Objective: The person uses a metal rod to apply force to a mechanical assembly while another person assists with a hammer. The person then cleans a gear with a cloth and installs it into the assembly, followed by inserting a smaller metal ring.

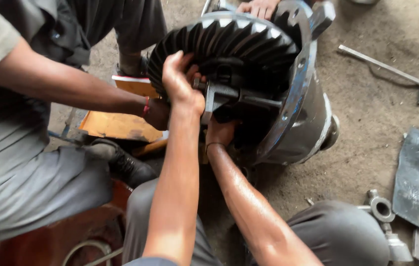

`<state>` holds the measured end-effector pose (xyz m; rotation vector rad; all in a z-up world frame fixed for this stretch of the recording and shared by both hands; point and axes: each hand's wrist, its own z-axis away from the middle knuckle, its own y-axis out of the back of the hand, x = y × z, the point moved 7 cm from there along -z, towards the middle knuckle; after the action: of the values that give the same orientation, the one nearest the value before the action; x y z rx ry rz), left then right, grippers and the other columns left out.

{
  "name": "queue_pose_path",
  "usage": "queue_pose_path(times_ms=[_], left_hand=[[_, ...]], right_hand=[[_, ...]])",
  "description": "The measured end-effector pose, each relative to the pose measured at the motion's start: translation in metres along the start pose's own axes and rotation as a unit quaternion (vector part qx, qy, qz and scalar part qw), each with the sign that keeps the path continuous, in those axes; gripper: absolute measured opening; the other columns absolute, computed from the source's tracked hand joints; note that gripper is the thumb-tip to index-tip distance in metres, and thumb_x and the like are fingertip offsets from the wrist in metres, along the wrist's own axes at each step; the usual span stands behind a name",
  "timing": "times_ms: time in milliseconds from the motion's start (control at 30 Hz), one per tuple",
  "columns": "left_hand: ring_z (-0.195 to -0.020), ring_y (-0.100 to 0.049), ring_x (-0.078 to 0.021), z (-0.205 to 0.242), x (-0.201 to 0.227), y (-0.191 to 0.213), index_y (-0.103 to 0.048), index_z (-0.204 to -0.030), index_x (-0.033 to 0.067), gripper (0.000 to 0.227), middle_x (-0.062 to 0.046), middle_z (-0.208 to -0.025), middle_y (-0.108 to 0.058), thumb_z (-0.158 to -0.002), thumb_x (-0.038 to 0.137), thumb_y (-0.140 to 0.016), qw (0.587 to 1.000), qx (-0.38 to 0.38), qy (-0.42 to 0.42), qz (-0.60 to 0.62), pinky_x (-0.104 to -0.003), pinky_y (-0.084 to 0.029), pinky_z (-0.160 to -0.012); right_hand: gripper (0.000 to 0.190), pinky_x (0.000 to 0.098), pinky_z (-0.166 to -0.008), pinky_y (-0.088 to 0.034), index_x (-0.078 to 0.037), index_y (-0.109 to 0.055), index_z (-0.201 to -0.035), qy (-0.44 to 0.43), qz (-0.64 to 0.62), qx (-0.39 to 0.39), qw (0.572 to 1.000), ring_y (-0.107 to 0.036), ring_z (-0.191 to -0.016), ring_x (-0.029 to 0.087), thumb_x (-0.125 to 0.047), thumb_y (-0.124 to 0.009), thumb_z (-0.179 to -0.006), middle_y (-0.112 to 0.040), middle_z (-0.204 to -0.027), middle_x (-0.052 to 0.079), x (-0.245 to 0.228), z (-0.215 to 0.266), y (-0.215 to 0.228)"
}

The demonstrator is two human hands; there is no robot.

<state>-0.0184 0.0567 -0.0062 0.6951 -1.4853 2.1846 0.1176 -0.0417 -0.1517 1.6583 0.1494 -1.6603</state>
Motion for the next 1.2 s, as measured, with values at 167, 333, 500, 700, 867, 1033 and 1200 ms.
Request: queue_pose_path(times_ms=[167, 333, 500, 700, 867, 1033, 1200], left_hand=[[-0.058, -0.049, -0.0127, 0.009, -0.011, -0.02, -0.071, -0.105, 0.004, 0.054, 0.002, -0.065, -0.058, -0.089, 0.053, -0.055, 0.987, -0.145, 0.057, 0.039, -0.032, -0.045, -0.062], [-0.055, -0.04, -0.0117, 0.005, -0.003, -0.022, -0.062, -0.101, 0.0066, 0.043, -0.001, -0.071, -0.065, -0.092, 0.048, -0.063, 0.979, -0.202, -0.029, -0.004, -0.032, -0.037, -0.057], [-0.065, -0.055, -0.0177, -0.005, -0.007, 0.007, -0.066, -0.094, 0.0034, 0.042, -0.004, -0.075, -0.063, -0.091, 0.045, -0.061, 0.997, -0.016, -0.078, -0.001, -0.035, -0.046, -0.065], [-0.065, -0.055, -0.018, -0.005, -0.015, -0.02, -0.073, -0.103, -0.0016, 0.062, -0.004, -0.068, -0.06, -0.09, 0.057, -0.054, 0.99, -0.126, 0.038, -0.042, -0.032, -0.044, -0.063], [-0.061, -0.049, -0.0123, 0.024, -0.011, -0.037, -0.073, -0.114, 0.0, 0.063, 0.002, -0.065, -0.059, -0.097, 0.058, -0.056, 0.919, -0.369, 0.068, 0.121, -0.03, -0.037, -0.07], [-0.071, -0.058, -0.0094, -0.002, 0.002, -0.007, -0.07, -0.104, 0.0021, 0.06, 0.006, -0.078, -0.066, -0.088, 0.058, -0.059, 0.996, -0.051, -0.045, -0.056, -0.031, -0.048, -0.077], [-0.057, -0.045, -0.014, 0.015, -0.011, -0.033, -0.079, -0.107, -0.0023, 0.076, 0.002, -0.062, -0.051, -0.083, 0.065, -0.053, 0.974, -0.212, 0.058, 0.047, -0.032, -0.041, -0.068]], right_hand=[[0.097, 0.0436, -0.081, -0.059, 0.017, -0.038, -0.139, 0.027, 0.056, 0.016, 0.998, -0.072, -0.095, 0.042, -0.052, -0.077, -0.084, -0.071, -0.103, 0.03, 0.033, -0.024, -0.028], [0.082, 0.0448, -0.084, -0.057, 0.018, -0.041, -0.135, 0.199, 0.203, 0.045, 0.958, -0.072, -0.087, 0.039, -0.047, -0.071, -0.096, -0.073, -0.102, 0.024, 0.044, -0.02, -0.053], [0.086, 0.0428, -0.073, -0.056, 0.019, -0.043, -0.133, 0.066, 0.059, 0.03, 0.996, -0.072, -0.084, 0.042, -0.046, -0.071, -0.085, -0.072, -0.094, 0.028, 0.064, -0.032, -0.05], [0.081, 0.0434, -0.083, -0.057, 0.02, -0.042, -0.136, 0.087, 0.103, 0.039, 0.99, -0.071, -0.093, 0.042, -0.045, -0.069, -0.095, -0.071, -0.105, 0.031, 0.047, -0.038, -0.046], [0.092, 0.0423, -0.088, -0.054, 0.017, -0.039, -0.14, 0.049, 0.025, 0.006, 0.998, -0.069, -0.101, 0.042, -0.045, -0.074, -0.083, -0.07, -0.109, 0.031, 0.048, -0.021, -0.03], [0.091, 0.0405, -0.093, -0.054, 0.011, -0.043, -0.139, 0.042, -0.012, -0.037, 0.998, -0.069, -0.108, 0.038, -0.048, -0.079, -0.079, -0.071, -0.113, 0.028, 0.022, -0.022, -0.025], [0.102, 0.0414, -0.091, -0.052, 0.014, -0.034, -0.143, 0.108, -0.025, 0.012, 0.994, -0.067, -0.107, 0.04, -0.045, -0.083, -0.075, -0.067, -0.117, 0.03, 0.019, -0.013, -0.007]])
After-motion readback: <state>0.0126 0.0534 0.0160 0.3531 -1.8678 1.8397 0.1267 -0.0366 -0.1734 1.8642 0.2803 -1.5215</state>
